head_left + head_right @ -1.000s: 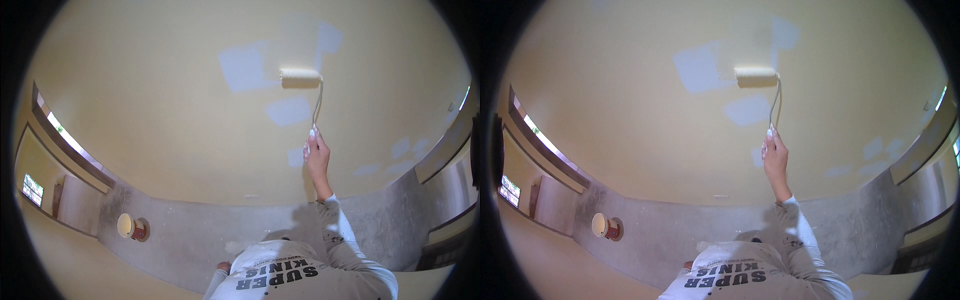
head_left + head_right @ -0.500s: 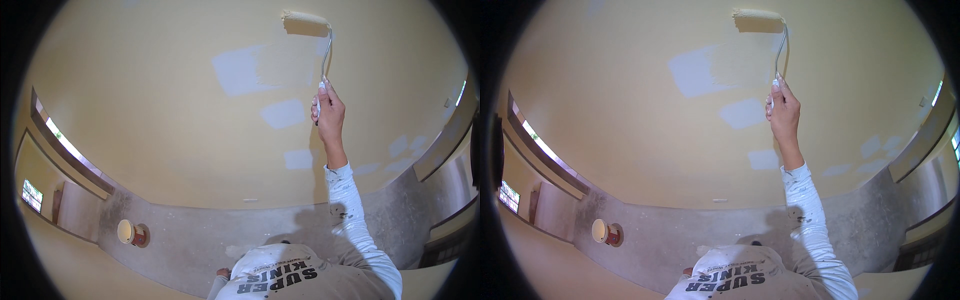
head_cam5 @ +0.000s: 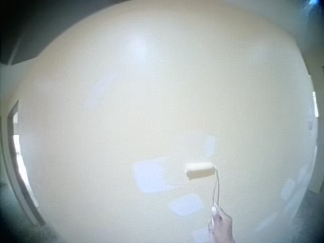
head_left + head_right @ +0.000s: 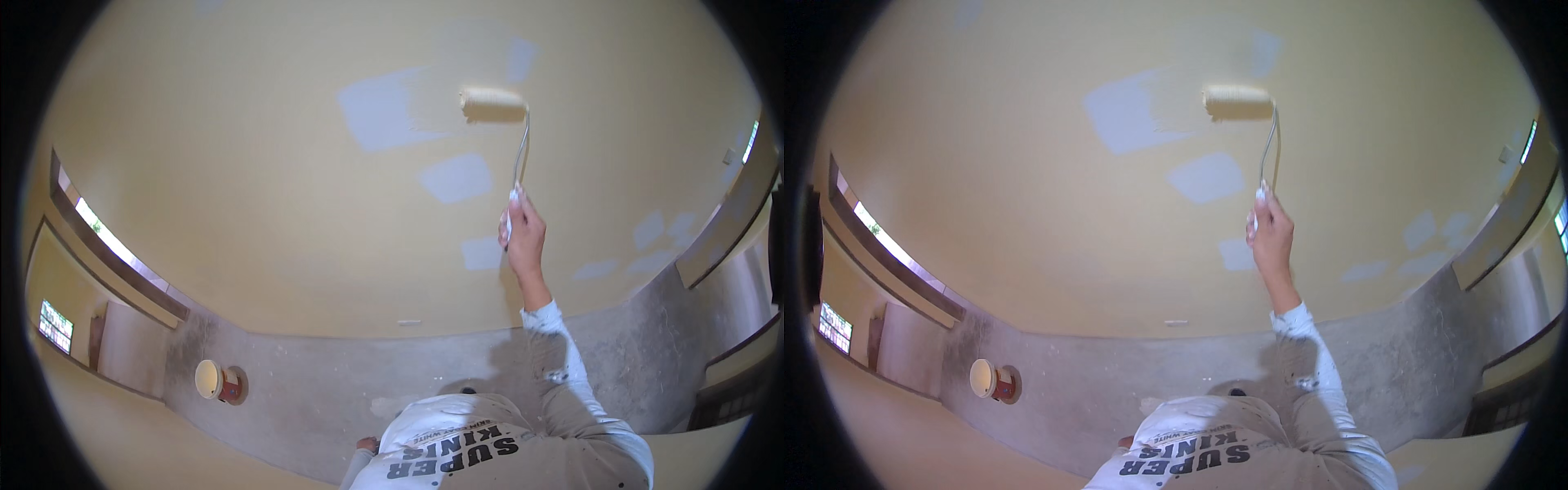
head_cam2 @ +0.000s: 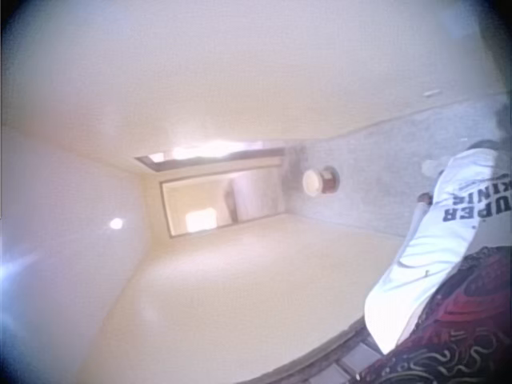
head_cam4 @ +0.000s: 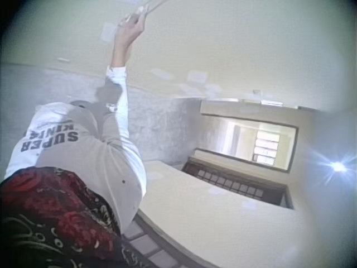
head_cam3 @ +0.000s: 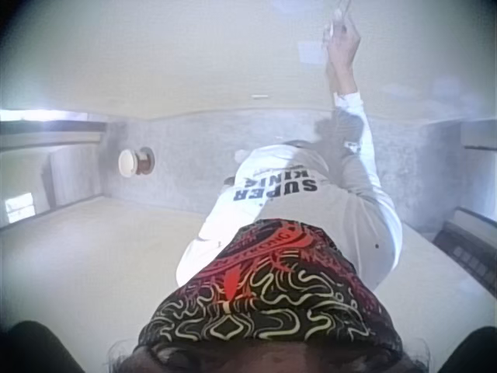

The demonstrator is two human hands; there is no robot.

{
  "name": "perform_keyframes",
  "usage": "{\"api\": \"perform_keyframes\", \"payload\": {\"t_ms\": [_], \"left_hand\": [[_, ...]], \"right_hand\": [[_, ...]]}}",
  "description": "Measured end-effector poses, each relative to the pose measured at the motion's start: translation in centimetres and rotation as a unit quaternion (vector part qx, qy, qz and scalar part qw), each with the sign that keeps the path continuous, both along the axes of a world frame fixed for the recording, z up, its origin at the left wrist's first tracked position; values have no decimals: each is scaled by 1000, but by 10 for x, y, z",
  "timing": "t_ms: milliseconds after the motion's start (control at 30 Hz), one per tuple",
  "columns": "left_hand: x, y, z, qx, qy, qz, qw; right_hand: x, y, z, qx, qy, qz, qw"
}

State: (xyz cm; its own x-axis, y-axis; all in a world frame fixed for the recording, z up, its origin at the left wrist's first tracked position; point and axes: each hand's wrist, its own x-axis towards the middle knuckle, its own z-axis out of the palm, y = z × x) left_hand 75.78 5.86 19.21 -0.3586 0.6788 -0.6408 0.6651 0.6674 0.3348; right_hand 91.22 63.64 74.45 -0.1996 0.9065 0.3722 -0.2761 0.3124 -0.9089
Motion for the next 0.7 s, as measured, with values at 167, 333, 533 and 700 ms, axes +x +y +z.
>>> {"api": "perform_keyframes", "payload": {"t_ms": [167, 333, 533, 700], "left_hand": [[1, -12, 7, 3, 33, 3, 999], [12, 8, -4, 4, 23, 69, 997], [26, 12, -16, -28, 15, 72, 997], [20, 17, -14, -113, 85, -52, 989]], "right_hand": [[-10, 19, 86, 20, 35, 1, 999], [6, 25, 55, 0, -5, -17, 1000], [7, 28, 50, 13, 11, 18, 1000], [16, 38, 55, 14, 24, 11, 1000]]}}
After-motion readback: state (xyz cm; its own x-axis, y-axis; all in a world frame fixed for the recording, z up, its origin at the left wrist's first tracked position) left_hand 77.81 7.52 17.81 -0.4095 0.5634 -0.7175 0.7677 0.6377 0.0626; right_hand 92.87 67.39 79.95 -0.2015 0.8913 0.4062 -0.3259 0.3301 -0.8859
